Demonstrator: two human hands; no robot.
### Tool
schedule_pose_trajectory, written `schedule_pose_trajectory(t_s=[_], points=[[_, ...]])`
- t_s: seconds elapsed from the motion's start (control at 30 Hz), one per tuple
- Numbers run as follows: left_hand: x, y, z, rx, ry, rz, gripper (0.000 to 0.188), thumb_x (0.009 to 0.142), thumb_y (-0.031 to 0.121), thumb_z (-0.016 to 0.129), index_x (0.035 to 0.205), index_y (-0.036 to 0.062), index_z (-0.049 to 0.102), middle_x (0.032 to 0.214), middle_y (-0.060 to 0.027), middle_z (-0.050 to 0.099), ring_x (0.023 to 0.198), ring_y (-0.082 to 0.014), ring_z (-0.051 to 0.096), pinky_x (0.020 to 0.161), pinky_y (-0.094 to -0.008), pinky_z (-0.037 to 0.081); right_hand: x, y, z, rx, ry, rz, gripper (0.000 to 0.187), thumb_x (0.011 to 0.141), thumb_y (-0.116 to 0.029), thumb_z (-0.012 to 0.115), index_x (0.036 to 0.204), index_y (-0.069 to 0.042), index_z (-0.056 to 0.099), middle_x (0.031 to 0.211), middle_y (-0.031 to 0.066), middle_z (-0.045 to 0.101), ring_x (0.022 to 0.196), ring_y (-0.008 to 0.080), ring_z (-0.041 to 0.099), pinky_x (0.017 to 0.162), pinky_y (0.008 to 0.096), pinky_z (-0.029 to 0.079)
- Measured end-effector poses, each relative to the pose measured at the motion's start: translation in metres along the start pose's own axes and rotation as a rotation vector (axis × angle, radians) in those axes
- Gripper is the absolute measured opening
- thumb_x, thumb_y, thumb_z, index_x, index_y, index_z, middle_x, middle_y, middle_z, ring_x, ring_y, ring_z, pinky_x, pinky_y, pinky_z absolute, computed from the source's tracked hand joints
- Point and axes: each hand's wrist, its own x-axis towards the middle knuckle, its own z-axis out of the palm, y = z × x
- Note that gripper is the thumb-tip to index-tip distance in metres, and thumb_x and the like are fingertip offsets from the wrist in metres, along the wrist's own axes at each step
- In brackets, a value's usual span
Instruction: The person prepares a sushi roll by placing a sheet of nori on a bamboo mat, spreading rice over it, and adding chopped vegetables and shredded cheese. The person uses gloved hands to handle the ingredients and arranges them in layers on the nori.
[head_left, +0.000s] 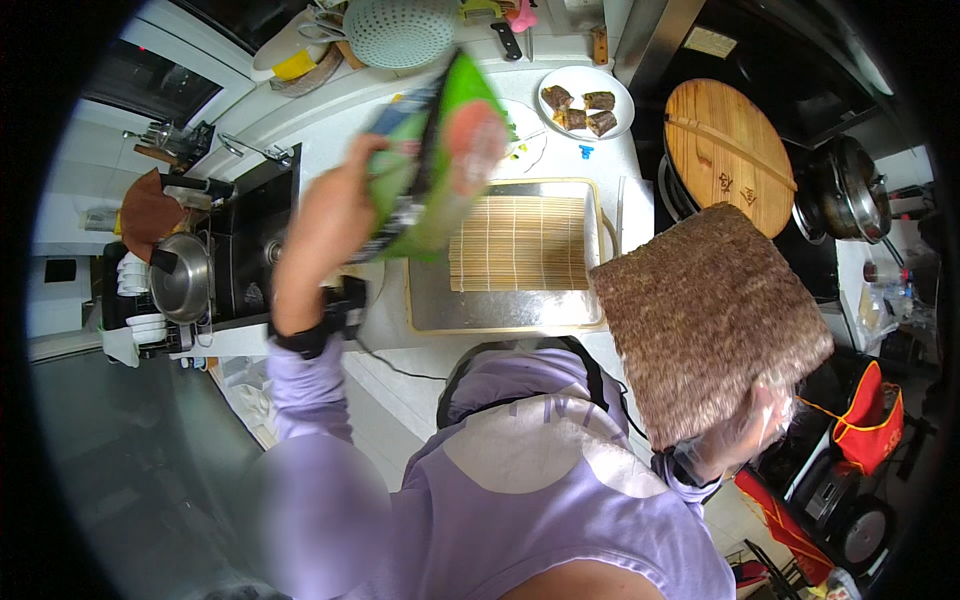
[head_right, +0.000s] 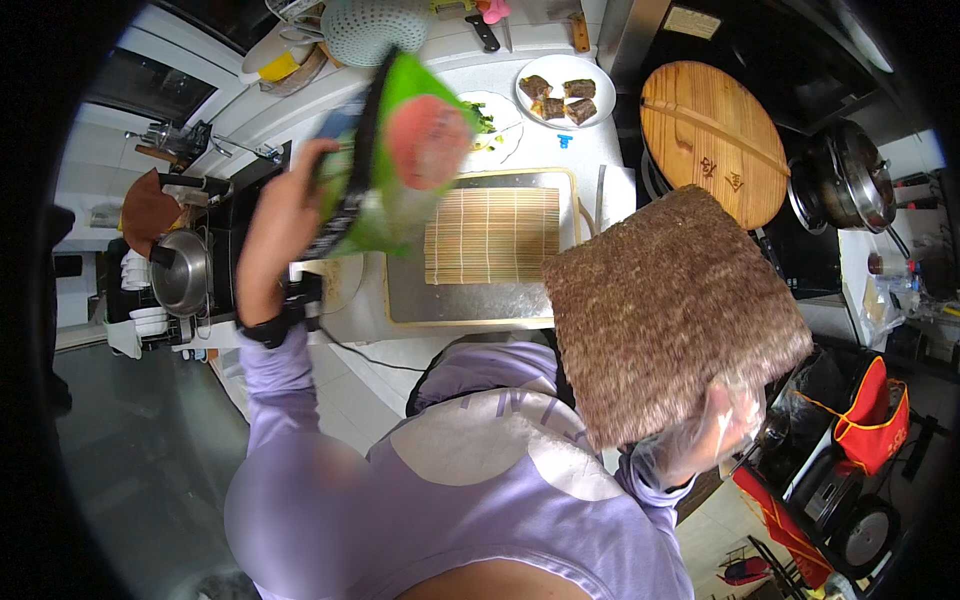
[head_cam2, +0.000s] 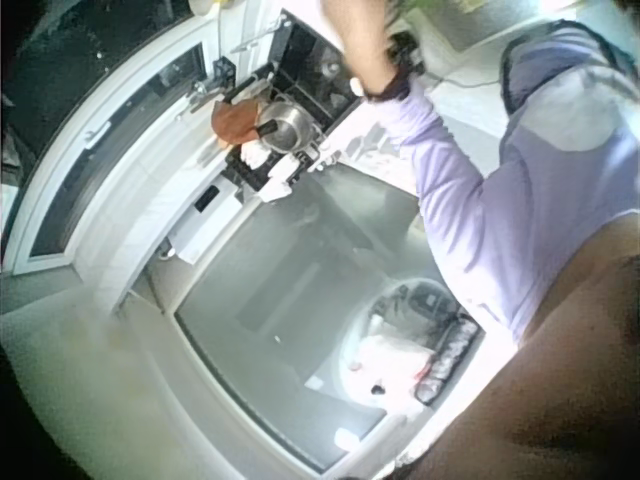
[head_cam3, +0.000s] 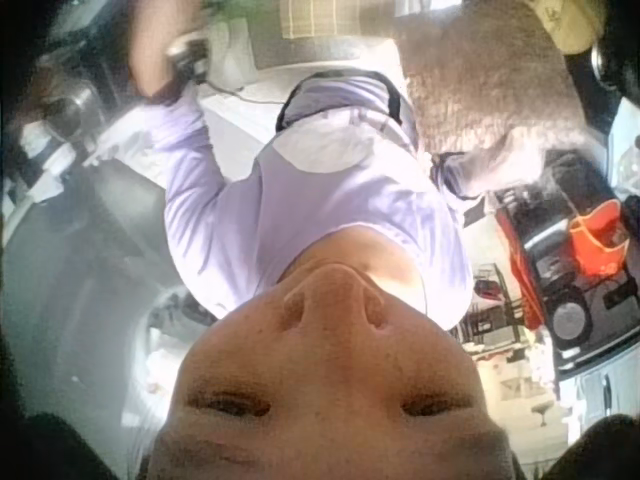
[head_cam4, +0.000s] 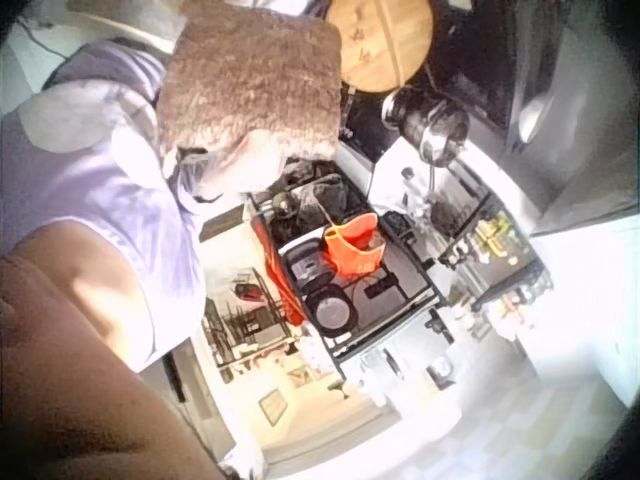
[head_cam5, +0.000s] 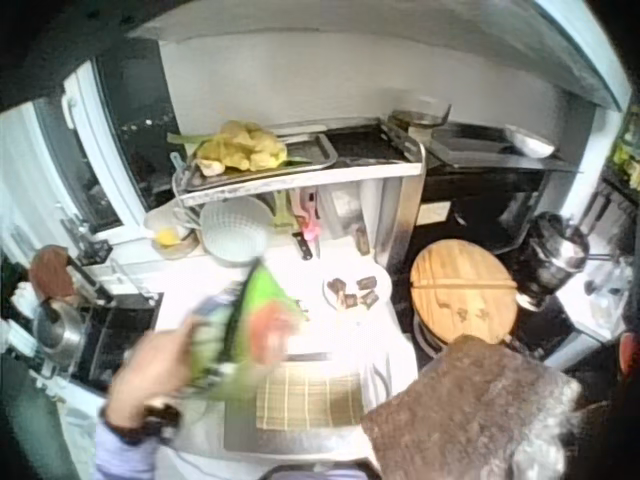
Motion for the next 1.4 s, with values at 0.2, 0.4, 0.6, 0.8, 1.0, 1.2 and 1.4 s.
schedule_pose_trajectory(t_s=[0.2, 0.4, 0.6, 0.8, 1.0, 1.2, 1.4], points=[[0.0, -0.123, -0.04, 0.221, 0.215, -0.13, 0.036, 0.084, 0.004, 0.046, 0.119, 0.0121, 0.046, 0.092, -0.0277, 0.061, 0.089, -0.0468, 0.057, 0.073, -0.052, 0.043, 0.009, 0.03, 0.015, -0.15, -0.058, 0.144, 0.008, 0.084, -0.011, 0.061, 0.082, -0.004, 0.057, 0.079, -0.0013, 0.054, 0.076, 0.008, 0.048, 0.072, 0.0238, 0.038], [0.054, -0.256, 0.048, 0.874, 0.276, -0.313, 0.019, 0.087, 0.014, 0.048, 0.106, 0.0093, 0.051, 0.085, -0.0146, 0.066, 0.078, -0.0328, 0.067, 0.056, -0.0403, 0.055, 0.007, 0.036, 0.014, -0.218, -0.027, 0.176, 0.02, 0.082, -0.009, 0.061, 0.069, -0.011, 0.047, 0.069, -0.0062, 0.044, 0.065, 0.0044, 0.036, 0.06, 0.0229, 0.027], [0.063, -0.297, 0.177, 0.705, 0.179, -0.239, 0.03, 0.085, 0.014, 0.049, 0.114, 0.0071, 0.052, 0.13, -0.0246, 0.042, 0.116, -0.0424, 0.049, 0.074, -0.044, 0.055, -0.003, 0.056, -0.023, -0.156, -0.013, 0.239, 0.006, 0.088, -0.01, 0.055, 0.09, -0.004, 0.053, 0.088, 0.0021, 0.054, 0.084, 0.0108, 0.051, 0.079, 0.0252, 0.04], [0.063, -0.18, 0.244, 0.415, 0.174, 0.247, 0.026, 0.08, 0.016, 0.06, 0.102, 0.0027, 0.063, 0.112, -0.019, 0.058, 0.111, -0.0352, 0.051, 0.096, -0.0407, 0.042, -0.004, 0.064, -0.048, -0.255, 0.049, 0.242, 0.011, 0.091, -0.011, 0.053, 0.088, -0.001, 0.057, 0.085, 0.0018, 0.057, 0.084, 0.0098, 0.053, 0.079, 0.0231, 0.043], [0.043, -0.083, 0.267, -0.07, 0.017, 0.474, 0.032, 0.076, 0.017, 0.071, 0.104, 0.0052, 0.062, 0.107, -0.0095, 0.057, 0.106, -0.0286, 0.052, 0.087, -0.0373, 0.046, -0.004, 0.065, -0.044, -0.159, 0.052, 0.236, 0.014, 0.092, -0.014, 0.053, 0.088, -0.001, 0.058, 0.083, -0.0002, 0.053, 0.079, 0.0072, 0.049, 0.072, 0.0207, 0.039], [0.063, -0.086, 0.269, -0.022, 0.031, 0.576, 0.029, 0.076, 0.017, 0.07, 0.101, 0.0065, 0.061, 0.102, -0.0076, 0.056, 0.099, -0.0258, 0.054, 0.082, -0.0356, 0.047, 0.0, 0.074, -0.059, -0.234, 0.021, 0.276, 0.017, 0.091, -0.018, 0.056, 0.093, -0.001, 0.059, 0.084, -0.0012, 0.054, 0.076, 0.0064, 0.048, 0.069, 0.0192, 0.038], [0.086, -0.095, 0.281, 0.098, -0.003, 0.519, 0.02, 0.082, 0.013, 0.06, 0.101, 0.0052, 0.06, 0.093, -0.0115, 0.062, 0.09, -0.0295, 0.059, 0.078, -0.0384, 0.049, 0.001, 0.071, -0.041, -0.3, 0.176, 0.259, 0.023, 0.084, -0.005, 0.062, 0.065, -0.01, 0.048, 0.066, -0.0083, 0.043, 0.063, 0.0027, 0.037, 0.059, 0.0199, 0.03]])
